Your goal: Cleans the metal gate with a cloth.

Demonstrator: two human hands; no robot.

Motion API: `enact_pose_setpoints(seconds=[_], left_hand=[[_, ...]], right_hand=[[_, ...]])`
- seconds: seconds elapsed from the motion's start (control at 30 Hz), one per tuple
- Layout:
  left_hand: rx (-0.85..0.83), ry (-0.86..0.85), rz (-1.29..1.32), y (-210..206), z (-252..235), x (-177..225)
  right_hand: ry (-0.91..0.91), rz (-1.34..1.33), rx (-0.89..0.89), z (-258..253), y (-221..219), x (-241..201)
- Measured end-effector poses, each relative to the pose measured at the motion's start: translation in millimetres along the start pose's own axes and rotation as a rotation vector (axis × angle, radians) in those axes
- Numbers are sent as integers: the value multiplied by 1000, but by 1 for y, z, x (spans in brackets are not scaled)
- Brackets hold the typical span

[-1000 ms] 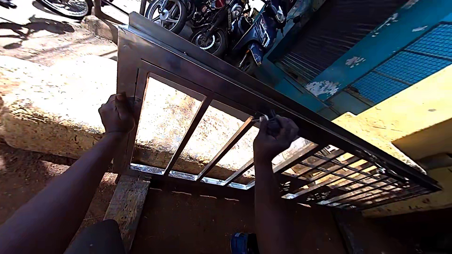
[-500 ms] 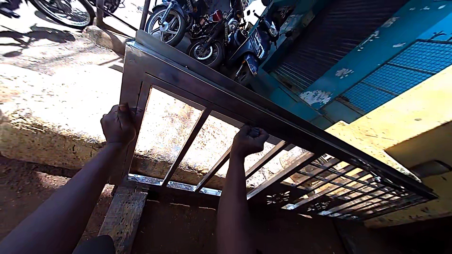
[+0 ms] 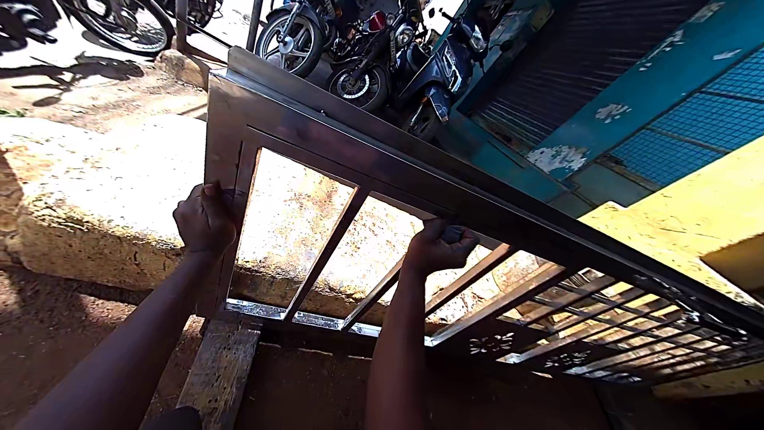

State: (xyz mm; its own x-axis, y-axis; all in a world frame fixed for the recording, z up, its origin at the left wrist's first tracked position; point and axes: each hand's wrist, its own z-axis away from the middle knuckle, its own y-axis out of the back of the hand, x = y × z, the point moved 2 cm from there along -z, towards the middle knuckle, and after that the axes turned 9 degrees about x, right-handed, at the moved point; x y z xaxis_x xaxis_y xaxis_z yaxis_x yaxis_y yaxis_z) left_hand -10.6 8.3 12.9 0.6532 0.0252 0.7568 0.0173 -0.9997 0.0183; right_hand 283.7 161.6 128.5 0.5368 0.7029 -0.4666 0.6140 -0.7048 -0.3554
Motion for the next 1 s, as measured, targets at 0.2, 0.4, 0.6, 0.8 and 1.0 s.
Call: enact_pose_setpoints(seconds=[0.2, 0.4, 0.6, 0.8, 1.0], left_hand=[[7, -9, 10, 0, 1, -2], [-6, 4, 9, 0, 0, -4], [-13, 0, 2, 0, 0, -2], [-10, -14, 3, -1, 0, -3], [11, -24, -12, -2, -3, -5]], right_hand=[[9, 42, -19, -2, 0, -1], [22, 48, -36, -5, 1, -2], [-38, 22, -99, 12, 13, 11], [-2, -10, -87, -2, 7, 9], [37, 106, -60, -3, 0, 2]])
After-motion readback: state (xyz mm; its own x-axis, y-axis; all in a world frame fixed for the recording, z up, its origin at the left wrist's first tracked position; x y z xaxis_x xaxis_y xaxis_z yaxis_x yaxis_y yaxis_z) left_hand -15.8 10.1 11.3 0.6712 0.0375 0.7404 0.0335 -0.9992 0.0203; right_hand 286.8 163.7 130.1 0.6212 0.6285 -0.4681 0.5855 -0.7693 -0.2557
